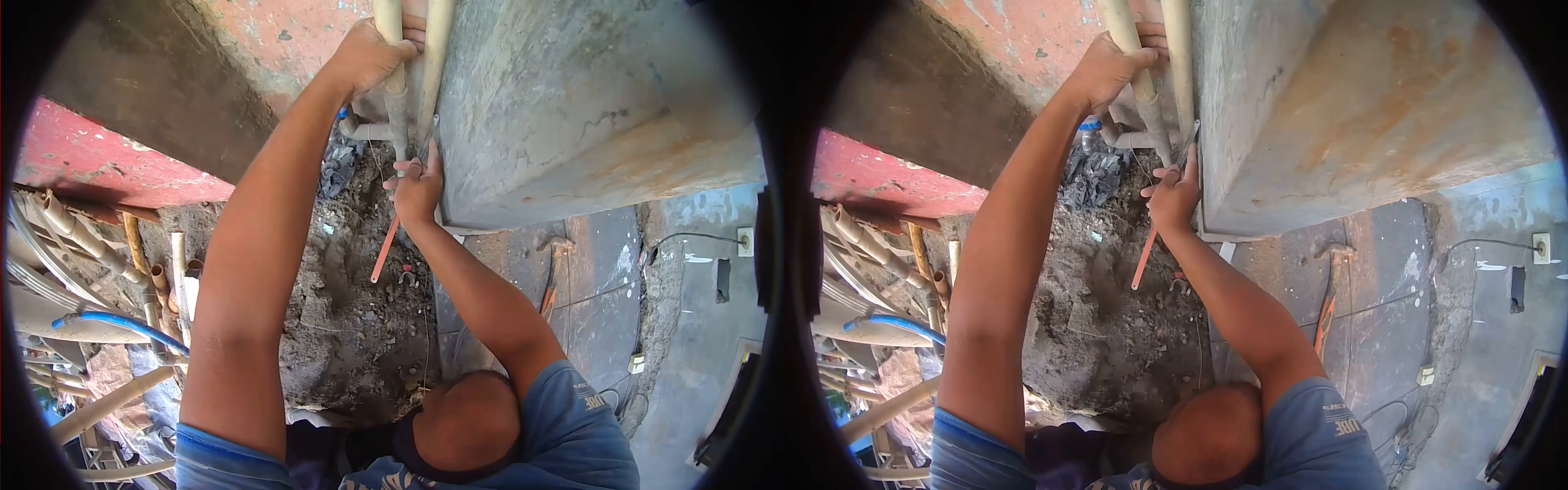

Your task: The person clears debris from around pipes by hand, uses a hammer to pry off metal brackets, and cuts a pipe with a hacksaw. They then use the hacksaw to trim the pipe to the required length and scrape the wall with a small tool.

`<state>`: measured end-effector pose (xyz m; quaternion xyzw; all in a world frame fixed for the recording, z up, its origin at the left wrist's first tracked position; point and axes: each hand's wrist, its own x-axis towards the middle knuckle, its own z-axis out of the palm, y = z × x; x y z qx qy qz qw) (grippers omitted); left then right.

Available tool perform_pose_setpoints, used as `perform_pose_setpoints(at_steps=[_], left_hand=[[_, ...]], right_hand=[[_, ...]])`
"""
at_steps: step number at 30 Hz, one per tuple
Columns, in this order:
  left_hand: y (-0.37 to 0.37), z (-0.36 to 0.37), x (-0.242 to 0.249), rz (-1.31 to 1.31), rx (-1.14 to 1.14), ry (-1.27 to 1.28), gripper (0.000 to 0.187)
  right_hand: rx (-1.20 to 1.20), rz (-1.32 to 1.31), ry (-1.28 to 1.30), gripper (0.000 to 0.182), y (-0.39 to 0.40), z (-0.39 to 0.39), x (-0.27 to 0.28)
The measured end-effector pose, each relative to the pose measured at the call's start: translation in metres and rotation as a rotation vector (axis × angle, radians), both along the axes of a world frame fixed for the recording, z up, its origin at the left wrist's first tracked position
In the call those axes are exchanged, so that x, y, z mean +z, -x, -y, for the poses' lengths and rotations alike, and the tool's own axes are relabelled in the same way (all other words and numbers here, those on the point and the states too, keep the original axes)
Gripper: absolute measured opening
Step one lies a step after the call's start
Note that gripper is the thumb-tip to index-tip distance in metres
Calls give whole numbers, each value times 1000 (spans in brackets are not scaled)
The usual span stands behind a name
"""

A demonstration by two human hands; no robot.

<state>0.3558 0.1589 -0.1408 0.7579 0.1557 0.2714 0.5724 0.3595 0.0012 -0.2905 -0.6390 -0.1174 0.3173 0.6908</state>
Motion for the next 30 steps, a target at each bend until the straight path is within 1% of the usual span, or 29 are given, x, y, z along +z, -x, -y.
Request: perform_pose_setpoints(at_steps=[3, 5, 7, 8, 10, 11, 13, 14, 16, 18, 19, 20, 21, 22, 24, 26, 28, 30], left_hand=[[1, -8, -6, -11, -19, -13, 34], [-2, -14, -11, -18, -20, -11, 35], [-9, -16, -13, -35, -7, -76, 43], [-10, -15, -16, -32, -7, -71, 43], [-9, -5, -14, 37, 91, -103, 28], [-9, 1, -13, 40, 92, -101, 28], [-9, 8, -11, 67, 192, -145, 28], [-7, 9, -9, 72, 195, -142, 28], [-4, 10, -3, -34, 229, -303, 30], [-5, 2, -9, -2, 213, -294, 31], [-5, 0, -10, 24, 193, -293, 32], [-5, -1, -12, 28, 193, -289, 32], [-4, -1, -11, 38, 200, -319, 31], [-4, -1, -11, 45, 206, -349, 31], [-1, -5, -8, 28, 178, -328, 31], [0, -7, -8, 5, 143, -307, 31], [2, -9, -8, 6, 106, -339, 31], [2, -9, -7, -7, 112, -337, 31]], right_hand=[[6, -66, 37, 54, 1, 6, -13], [11, -56, 47, 54, 0, 7, -17], [17, -43, 52, 54, -2, 5, -21], [4, -33, 36, 53, -1, 4, -23], [-7, -20, 21, 53, 0, 4, -33], [-10, 1, 28, 52, 1, 6, -38], [-13, 26, 34, 51, 4, 8, -36], [11, 28, 82, 49, 5, 11, -36], [38, 37, 140, 48, 4, 15, -36], [51, 199, 238, 44, -1, 14, -37], [51, 204, 243, 44, -5, 10, -48], [4, 231, 194, 42, -7, 5, -61], [-41, 256, 144, 41, -7, 4, -61], [-43, 257, 148, 41, -7, 5, -61], [0, 121, 120, 40, -7, 7, -62], [32, 124, 147, 40, -11, 7, -77], [68, 131, 172, 41, -10, 7, -69], [73, -194, 54, 38, -10, 6, -50]])
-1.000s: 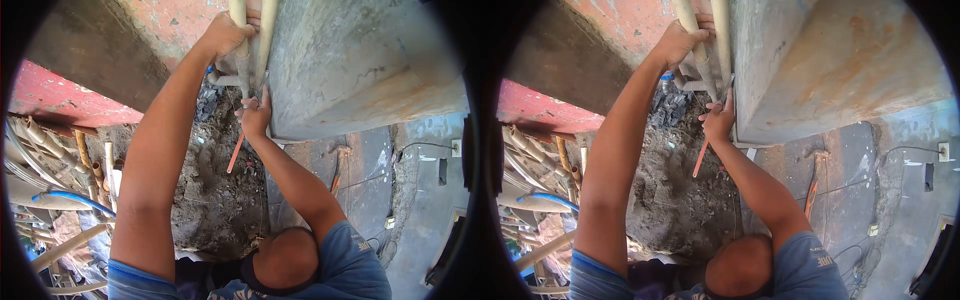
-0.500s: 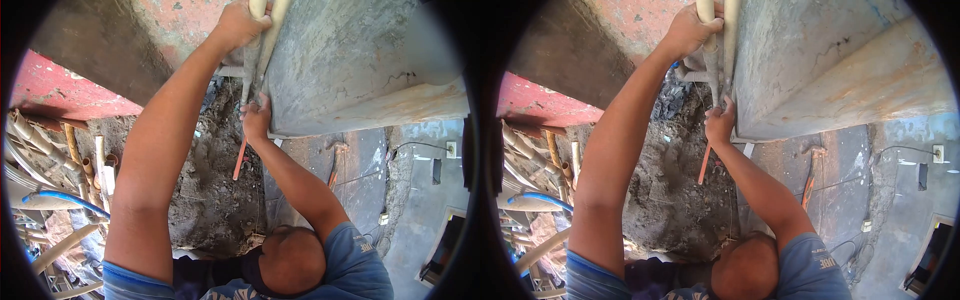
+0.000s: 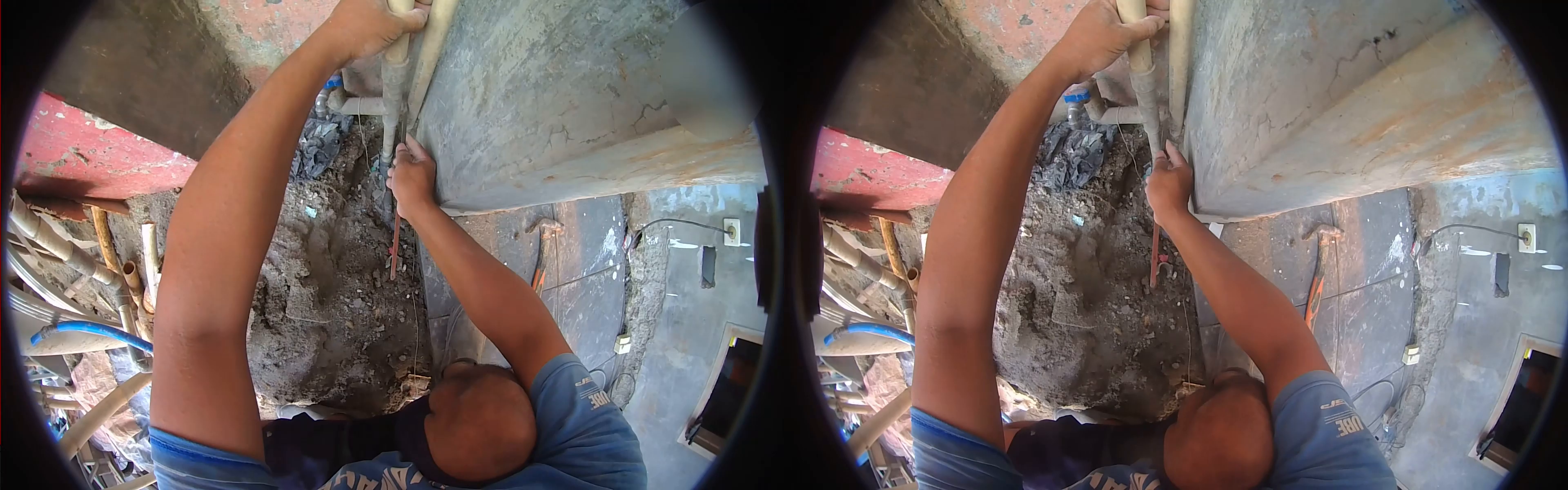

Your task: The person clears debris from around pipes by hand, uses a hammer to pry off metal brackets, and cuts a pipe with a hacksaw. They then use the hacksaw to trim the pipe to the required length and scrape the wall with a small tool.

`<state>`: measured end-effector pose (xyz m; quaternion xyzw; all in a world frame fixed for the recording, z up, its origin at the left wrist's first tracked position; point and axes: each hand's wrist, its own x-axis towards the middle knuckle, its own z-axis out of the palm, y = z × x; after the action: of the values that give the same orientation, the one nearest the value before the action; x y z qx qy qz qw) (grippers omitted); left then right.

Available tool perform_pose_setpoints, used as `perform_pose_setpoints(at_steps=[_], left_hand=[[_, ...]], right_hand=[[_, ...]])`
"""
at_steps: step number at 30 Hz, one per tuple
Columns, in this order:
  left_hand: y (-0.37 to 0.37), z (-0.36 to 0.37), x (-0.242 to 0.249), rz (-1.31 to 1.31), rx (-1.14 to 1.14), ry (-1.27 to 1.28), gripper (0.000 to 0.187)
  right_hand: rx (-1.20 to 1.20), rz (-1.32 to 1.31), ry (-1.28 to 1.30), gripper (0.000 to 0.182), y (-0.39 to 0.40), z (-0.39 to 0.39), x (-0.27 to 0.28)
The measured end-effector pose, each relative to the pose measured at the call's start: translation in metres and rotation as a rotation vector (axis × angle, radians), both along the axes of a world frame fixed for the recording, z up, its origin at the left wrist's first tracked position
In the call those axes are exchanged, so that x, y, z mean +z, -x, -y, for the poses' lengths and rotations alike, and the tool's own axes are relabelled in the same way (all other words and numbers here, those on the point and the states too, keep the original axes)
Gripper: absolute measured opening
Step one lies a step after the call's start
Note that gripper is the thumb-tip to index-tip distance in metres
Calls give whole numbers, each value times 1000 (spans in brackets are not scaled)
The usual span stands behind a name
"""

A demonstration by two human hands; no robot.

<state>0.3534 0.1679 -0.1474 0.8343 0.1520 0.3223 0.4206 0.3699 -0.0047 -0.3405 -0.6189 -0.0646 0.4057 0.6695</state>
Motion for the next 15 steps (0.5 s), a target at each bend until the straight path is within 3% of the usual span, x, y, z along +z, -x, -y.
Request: perform_pose_setpoints(at_steps=[4, 8, 15], left_hand=[[-1, -3, -4, 46, -72, 94, 29], [-4, -6, -7, 90, -138, 150, 27], [-1, -1, -3, 55, -115, 170, 28]], right_hand=[[-29, 31, 115, 34, 0, -14, 28], [-41, -114, 102, 21, -6, -19, 37], [108, -189, 20, 14, -17, -16, 11]])
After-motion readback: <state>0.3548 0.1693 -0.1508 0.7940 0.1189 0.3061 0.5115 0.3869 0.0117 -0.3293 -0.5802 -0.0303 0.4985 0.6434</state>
